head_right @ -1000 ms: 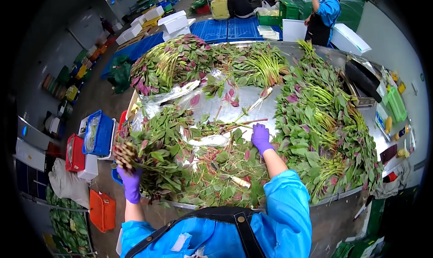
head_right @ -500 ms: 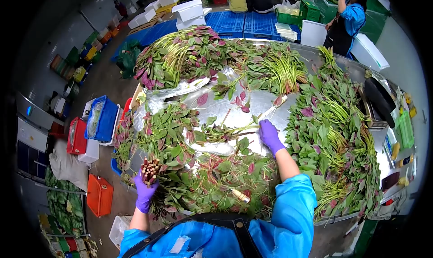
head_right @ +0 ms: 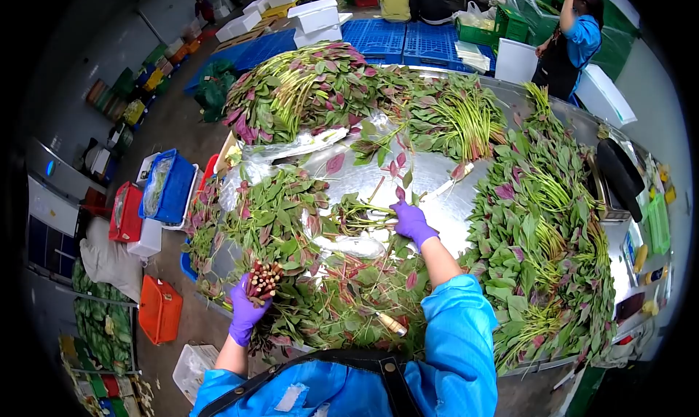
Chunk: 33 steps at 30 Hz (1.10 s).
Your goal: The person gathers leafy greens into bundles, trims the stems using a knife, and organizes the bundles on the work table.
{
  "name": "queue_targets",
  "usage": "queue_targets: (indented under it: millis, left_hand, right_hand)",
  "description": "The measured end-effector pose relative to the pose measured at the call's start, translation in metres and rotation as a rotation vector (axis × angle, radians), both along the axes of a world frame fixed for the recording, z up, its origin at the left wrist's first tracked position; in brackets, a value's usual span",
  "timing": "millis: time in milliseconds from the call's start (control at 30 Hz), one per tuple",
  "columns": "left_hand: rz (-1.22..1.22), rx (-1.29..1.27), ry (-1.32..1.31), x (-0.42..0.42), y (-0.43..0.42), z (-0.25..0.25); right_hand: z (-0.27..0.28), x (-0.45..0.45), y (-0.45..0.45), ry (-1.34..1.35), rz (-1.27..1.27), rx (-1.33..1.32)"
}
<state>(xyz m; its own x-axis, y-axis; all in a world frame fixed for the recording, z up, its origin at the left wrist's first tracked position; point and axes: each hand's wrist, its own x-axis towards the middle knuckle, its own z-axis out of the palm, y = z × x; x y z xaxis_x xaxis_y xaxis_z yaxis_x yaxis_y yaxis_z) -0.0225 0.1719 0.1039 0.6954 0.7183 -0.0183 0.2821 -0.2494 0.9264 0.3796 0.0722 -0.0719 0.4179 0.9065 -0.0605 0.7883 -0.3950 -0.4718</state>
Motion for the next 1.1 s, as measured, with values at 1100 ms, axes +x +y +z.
queue_targets:
  millis: [1100]
  left_hand:
    - [-0.270, 0.612, 0.034, -0.043, -0.020, 0.014]
  right_hand:
    - [0.113, -0.269, -0.164, 1.942, -0.091, 0.075]
